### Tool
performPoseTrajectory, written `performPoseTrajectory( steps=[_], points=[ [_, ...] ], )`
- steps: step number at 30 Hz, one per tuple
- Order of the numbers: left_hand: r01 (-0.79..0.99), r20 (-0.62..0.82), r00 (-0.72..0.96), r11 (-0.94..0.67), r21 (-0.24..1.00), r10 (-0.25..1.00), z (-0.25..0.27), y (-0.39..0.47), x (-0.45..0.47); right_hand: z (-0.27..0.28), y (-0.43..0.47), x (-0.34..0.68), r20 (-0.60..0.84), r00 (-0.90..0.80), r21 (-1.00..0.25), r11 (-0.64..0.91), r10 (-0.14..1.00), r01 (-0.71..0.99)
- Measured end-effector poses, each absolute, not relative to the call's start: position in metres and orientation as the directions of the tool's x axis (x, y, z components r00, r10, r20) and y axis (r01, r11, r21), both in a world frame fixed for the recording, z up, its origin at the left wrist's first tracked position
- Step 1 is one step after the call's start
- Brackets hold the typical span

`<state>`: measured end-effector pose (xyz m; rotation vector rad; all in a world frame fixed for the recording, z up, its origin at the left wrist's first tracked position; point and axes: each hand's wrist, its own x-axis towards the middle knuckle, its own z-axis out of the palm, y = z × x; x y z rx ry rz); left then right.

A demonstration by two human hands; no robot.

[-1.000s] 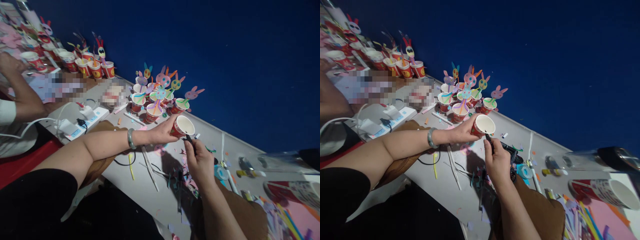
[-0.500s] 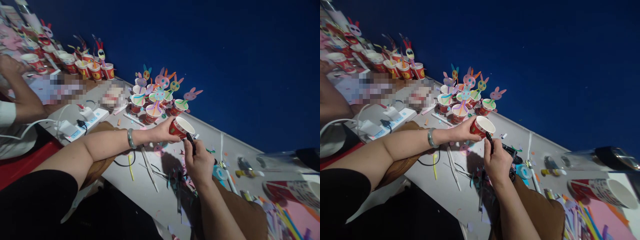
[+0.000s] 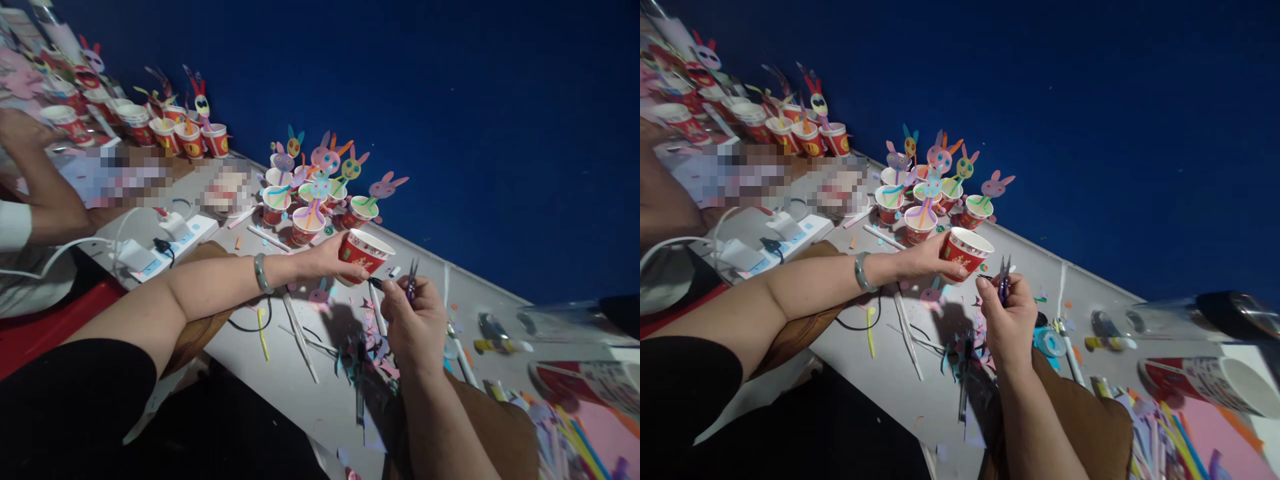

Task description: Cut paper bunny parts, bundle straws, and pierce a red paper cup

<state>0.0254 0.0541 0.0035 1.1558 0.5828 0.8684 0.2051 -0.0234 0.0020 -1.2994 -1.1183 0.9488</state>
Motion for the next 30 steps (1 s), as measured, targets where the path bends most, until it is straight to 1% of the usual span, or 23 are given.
performPoseTrajectory(
  steps=[3,6,10,14,17,20,25,27,30],
  points=[
    [-0.293,0.035,0.64,0.202,0.935,0.768,0.007,0.051,0.025,0.001,-0.021,0.206,0.09,0.281,-0.995,0.076,0.956,0.059],
    [-0.3,0.054,0.699,0.224,0.928,0.713,0.004,0.05,0.025,0.0,-0.017,0.205,0.056,0.252,-0.998,0.059,0.966,-0.003],
    [-0.292,0.066,0.749,0.239,0.926,0.66,-0.003,0.051,0.027,-0.001,-0.015,0.204,0.028,0.227,-0.999,0.036,0.973,-0.033],
    [-0.294,0.078,0.747,0.224,0.929,0.66,-0.004,0.052,0.027,-0.002,-0.015,0.204,0.026,0.241,-0.998,0.039,0.97,-0.05],
    [-0.286,0.071,0.751,0.226,0.931,0.656,-0.002,0.051,0.027,-0.005,-0.014,0.204,0.046,0.238,-0.998,0.055,0.97,-0.032],
    [-0.273,0.051,0.73,0.223,0.936,0.682,-0.001,0.051,0.027,-0.007,-0.013,0.204,0.059,0.233,-0.998,0.064,0.971,-0.015],
    [-0.265,0.023,0.693,0.224,0.938,0.72,-0.001,0.051,0.028,-0.009,-0.013,0.204,0.04,0.234,-0.999,0.044,0.971,-0.009],
    [-0.272,0.017,0.687,0.235,0.933,0.727,-0.001,0.052,0.028,-0.01,-0.015,0.204,0.077,0.251,-0.997,0.07,0.965,0.035],
    [-0.283,0.018,0.669,0.232,0.931,0.743,-0.002,0.052,0.028,-0.011,-0.017,0.206,0.179,0.301,-0.979,0.139,0.937,0.152]
  ],
)
